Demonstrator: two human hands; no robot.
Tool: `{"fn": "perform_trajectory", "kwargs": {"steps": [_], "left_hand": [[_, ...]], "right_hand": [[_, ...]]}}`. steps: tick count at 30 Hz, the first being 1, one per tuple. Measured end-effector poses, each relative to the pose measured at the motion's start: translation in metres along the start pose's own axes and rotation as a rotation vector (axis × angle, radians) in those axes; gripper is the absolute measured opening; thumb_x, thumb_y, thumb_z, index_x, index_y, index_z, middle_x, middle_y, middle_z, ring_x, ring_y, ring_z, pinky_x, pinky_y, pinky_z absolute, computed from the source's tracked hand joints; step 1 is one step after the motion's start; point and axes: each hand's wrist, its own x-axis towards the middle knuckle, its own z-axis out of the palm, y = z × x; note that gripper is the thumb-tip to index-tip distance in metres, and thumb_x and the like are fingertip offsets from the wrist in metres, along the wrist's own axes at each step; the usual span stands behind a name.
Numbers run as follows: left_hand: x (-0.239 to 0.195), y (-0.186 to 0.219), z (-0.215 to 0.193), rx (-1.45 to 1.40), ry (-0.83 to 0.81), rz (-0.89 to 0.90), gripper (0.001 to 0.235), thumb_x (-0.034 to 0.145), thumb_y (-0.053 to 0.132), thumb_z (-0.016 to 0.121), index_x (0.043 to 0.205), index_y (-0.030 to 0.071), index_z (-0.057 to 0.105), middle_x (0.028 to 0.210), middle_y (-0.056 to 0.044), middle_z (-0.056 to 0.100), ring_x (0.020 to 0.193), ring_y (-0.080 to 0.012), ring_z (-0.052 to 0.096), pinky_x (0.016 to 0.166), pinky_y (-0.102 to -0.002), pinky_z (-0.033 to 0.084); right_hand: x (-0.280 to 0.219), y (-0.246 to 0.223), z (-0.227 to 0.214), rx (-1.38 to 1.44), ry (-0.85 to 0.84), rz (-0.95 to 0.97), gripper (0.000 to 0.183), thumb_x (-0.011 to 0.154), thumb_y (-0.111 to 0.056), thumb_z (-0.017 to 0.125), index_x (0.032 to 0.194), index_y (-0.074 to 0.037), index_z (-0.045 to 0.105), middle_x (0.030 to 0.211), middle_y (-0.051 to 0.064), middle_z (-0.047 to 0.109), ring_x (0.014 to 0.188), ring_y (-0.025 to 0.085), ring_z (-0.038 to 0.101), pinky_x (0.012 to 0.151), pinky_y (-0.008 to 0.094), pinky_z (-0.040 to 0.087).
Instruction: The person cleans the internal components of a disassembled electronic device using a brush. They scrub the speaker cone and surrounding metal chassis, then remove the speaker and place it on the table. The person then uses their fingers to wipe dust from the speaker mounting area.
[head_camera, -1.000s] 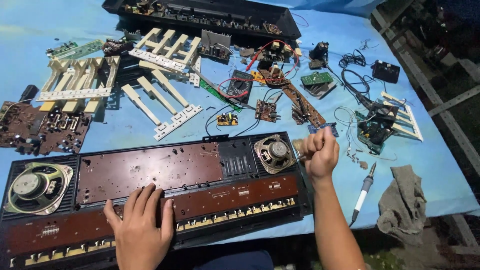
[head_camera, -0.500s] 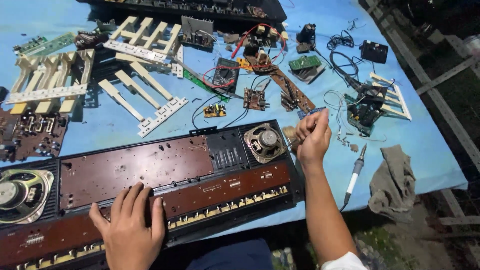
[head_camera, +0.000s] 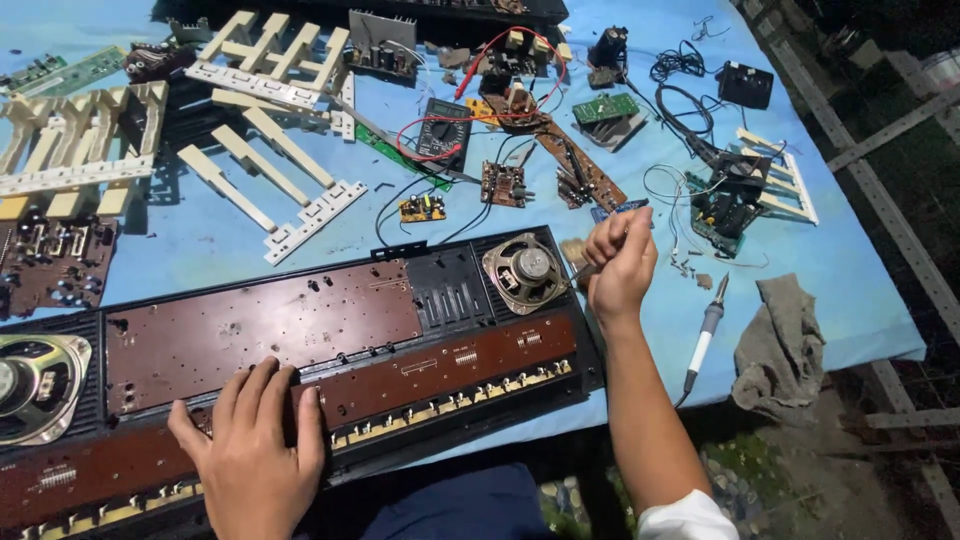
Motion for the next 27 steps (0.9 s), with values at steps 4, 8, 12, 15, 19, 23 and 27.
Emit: {"fn": "perform_trajectory", "kwargs": {"steps": [4, 8, 12, 15, 19, 23, 27], "left_hand": [[0.001, 0.001, -0.001, -0.008, 0.010, 0.009, 0.033, 0.097, 0.028, 0.066, 0.119, 0.007, 0.078, 0.130, -0.009, 0.076, 0.124, -0.0253, 0.067, 0.125, -0.062, 0.028], [-0.001, -0.002, 0.002, -0.002, 0.005, 0.002, 0.032, 0.097, 0.029, 0.067, 0.119, 0.009, 0.079, 0.131, -0.007, 0.076, 0.125, -0.0239, 0.067, 0.126, -0.064, 0.027], [0.000, 0.000, -0.001, -0.013, 0.017, 0.007, 0.033, 0.095, 0.028, 0.068, 0.119, 0.007, 0.078, 0.131, -0.008, 0.075, 0.123, -0.0238, 0.066, 0.123, -0.063, 0.029], [-0.001, 0.000, -0.001, -0.012, 0.016, 0.010, 0.033, 0.096, 0.028, 0.068, 0.119, 0.007, 0.078, 0.131, -0.008, 0.076, 0.124, -0.0245, 0.066, 0.124, -0.062, 0.029], [-0.002, -0.002, 0.002, -0.001, 0.004, 0.001, 0.034, 0.097, 0.030, 0.067, 0.120, 0.008, 0.078, 0.132, -0.008, 0.076, 0.125, -0.0242, 0.066, 0.126, -0.063, 0.027], [-0.001, 0.000, -0.001, -0.015, 0.001, -0.006, 0.034, 0.096, 0.028, 0.067, 0.120, 0.007, 0.078, 0.131, -0.008, 0.076, 0.125, -0.0244, 0.066, 0.124, -0.063, 0.028], [0.000, 0.000, -0.003, -0.006, 0.011, 0.015, 0.034, 0.096, 0.030, 0.067, 0.120, 0.007, 0.077, 0.132, -0.008, 0.075, 0.124, -0.0247, 0.066, 0.123, -0.062, 0.030]], "right_hand": [[0.006, -0.004, -0.009, 0.083, -0.293, 0.171, 0.046, 0.106, -0.027, 0.032, 0.060, -0.021, 0.030, 0.048, -0.005, 0.025, 0.042, 0.012, 0.015, 0.045, 0.027, 0.021], [0.006, -0.006, 0.001, 0.059, -0.178, 0.157, 0.043, 0.106, -0.030, 0.036, 0.065, -0.017, 0.033, 0.053, -0.003, 0.025, 0.049, 0.013, 0.022, 0.053, 0.032, 0.027], [0.001, -0.002, 0.005, -0.101, 0.074, 0.044, 0.040, 0.109, -0.043, 0.039, 0.080, -0.015, 0.041, 0.064, -0.003, 0.038, 0.056, 0.010, 0.033, 0.055, 0.026, 0.032], [0.003, -0.003, -0.003, -0.012, -0.064, 0.100, 0.043, 0.108, -0.034, 0.037, 0.068, -0.019, 0.033, 0.057, -0.004, 0.029, 0.050, 0.010, 0.024, 0.051, 0.027, 0.025], [0.005, -0.020, 0.011, 0.000, -0.208, 0.214, 0.049, 0.106, -0.029, 0.039, 0.058, -0.021, 0.031, 0.050, -0.006, 0.022, 0.045, 0.011, 0.018, 0.049, 0.028, 0.025], [0.007, -0.003, 0.003, -0.215, 0.018, 0.099, 0.045, 0.107, -0.051, 0.037, 0.079, -0.016, 0.041, 0.062, -0.005, 0.035, 0.052, 0.008, 0.031, 0.050, 0.024, 0.030], [0.002, -0.012, 0.006, -0.076, -0.065, 0.125, 0.045, 0.107, -0.032, 0.037, 0.064, -0.020, 0.034, 0.053, -0.006, 0.029, 0.046, 0.010, 0.023, 0.047, 0.027, 0.025]]}}
